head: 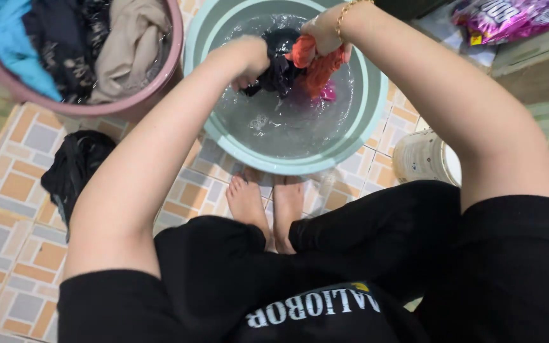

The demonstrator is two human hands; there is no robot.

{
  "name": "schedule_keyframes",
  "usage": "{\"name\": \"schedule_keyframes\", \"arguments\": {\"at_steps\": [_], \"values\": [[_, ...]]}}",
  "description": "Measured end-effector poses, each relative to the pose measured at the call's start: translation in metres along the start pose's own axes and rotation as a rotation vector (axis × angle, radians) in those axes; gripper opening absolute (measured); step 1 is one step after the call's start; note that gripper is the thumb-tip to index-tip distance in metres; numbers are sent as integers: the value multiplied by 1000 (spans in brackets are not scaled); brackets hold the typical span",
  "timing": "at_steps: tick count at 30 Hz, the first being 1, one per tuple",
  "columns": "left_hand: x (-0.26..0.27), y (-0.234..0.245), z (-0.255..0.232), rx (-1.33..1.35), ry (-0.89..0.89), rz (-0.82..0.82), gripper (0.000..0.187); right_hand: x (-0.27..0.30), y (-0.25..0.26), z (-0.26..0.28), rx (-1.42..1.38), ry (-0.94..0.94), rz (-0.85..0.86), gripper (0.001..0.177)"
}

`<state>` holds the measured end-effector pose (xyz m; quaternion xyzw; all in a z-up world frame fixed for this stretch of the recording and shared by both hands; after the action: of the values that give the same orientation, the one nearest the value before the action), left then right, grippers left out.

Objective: Hand washing and rinsing several pieces of clothing in plastic basins on the floor.

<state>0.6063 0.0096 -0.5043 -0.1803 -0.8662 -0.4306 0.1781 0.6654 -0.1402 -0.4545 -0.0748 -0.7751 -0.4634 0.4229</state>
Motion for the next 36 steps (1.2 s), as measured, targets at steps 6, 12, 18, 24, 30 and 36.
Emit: {"name": "schedule_keyframes", "arguments": {"at_steps": [6,12,18,24,30,36], "values": [[42,19,-39,323,-12,-85,24,41,-18,-16,-324,27,-222,29],[85,47,-78,-256,115,-154,28,73,-29,-26,-191,-45,-889,47],[77,-16,-49,-315,280,177,32,43,-78,-16,-526,7,-923,49],[71,-38,-39,-126,269,235,37,-10,-124,3,-681,67,-893,40],[17,-80,12,187,26,87,52,1,-151,10,-1052,42,-803,45],[-14,-135,47,129,-286,-294,51,-67,-196,21,-1131,-29,-738,53]]}}
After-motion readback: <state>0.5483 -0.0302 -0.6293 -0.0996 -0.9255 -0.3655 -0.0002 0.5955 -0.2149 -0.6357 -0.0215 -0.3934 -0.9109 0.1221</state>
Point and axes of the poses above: each hand's wrist, its own x-axis away from the middle knuckle, its own y-axis out of the back of the hand, z = x × y, the point moved 6 cm from there along -x, towards the middle knuckle, and after that the axes turned 12 degrees about x, right-handed, at the moved point
